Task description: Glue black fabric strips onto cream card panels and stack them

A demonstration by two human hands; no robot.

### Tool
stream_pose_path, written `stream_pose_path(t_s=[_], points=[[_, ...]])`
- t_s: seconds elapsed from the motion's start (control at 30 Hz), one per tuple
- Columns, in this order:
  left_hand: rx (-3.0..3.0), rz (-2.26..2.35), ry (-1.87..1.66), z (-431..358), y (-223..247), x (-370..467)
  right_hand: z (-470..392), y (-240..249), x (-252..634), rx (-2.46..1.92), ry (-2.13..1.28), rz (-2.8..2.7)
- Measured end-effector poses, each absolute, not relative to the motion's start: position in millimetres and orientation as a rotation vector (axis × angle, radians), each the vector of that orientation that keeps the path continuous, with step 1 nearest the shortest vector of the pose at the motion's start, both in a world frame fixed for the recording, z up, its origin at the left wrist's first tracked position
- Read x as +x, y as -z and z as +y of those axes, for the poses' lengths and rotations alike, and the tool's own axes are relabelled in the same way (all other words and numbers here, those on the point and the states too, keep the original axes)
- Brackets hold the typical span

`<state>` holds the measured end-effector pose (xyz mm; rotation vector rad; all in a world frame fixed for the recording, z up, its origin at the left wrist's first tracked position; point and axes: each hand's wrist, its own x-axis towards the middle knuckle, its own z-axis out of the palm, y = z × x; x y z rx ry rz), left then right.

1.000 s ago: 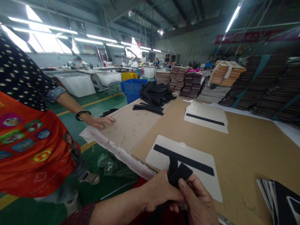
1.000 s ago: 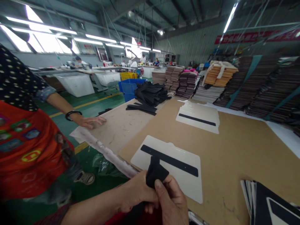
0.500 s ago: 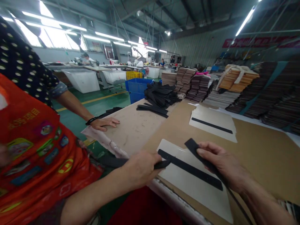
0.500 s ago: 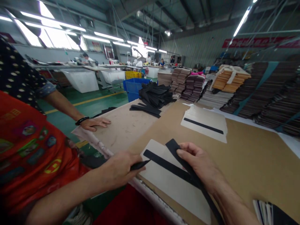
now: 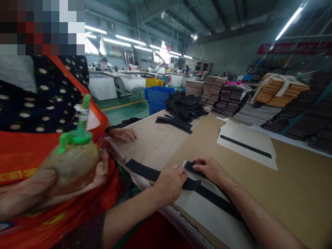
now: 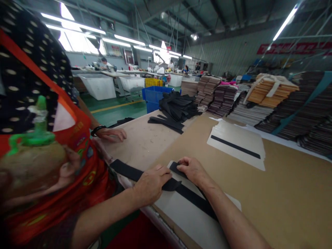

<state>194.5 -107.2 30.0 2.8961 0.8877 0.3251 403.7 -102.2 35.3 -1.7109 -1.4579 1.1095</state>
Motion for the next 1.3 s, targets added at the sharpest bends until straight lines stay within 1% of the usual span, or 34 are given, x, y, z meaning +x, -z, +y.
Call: stream_pose_path(t_s=[0.23,0.73,1.07,1.2,1.3], points=[[2.87,0.883,-0.399,-112.4,-25.4,187.8,-103.8,-33.8,396.8,-1.781,-1.045,-1.542],[2.94,0.872,-0.397,-113.9,-27.3,182.6,-104.1,-36.4,384.6,-1.849,-0.945,-1.645],[2.997,0.903,-0.271,-112.1,-31.4,179.8,-100.9,-33.2,380.2,-1.856,-0.891,-1.739],[3.011,0.869,-0.19,-108.4,-37.9,180.9,-105.5,-44.2,379.3,-1.855,-0.879,-1.736],[3.007,0.862,-0.157,-106.9,-41.5,182.1,-122.5,-62.8,402.8,-1.87,-0.939,-1.727]])
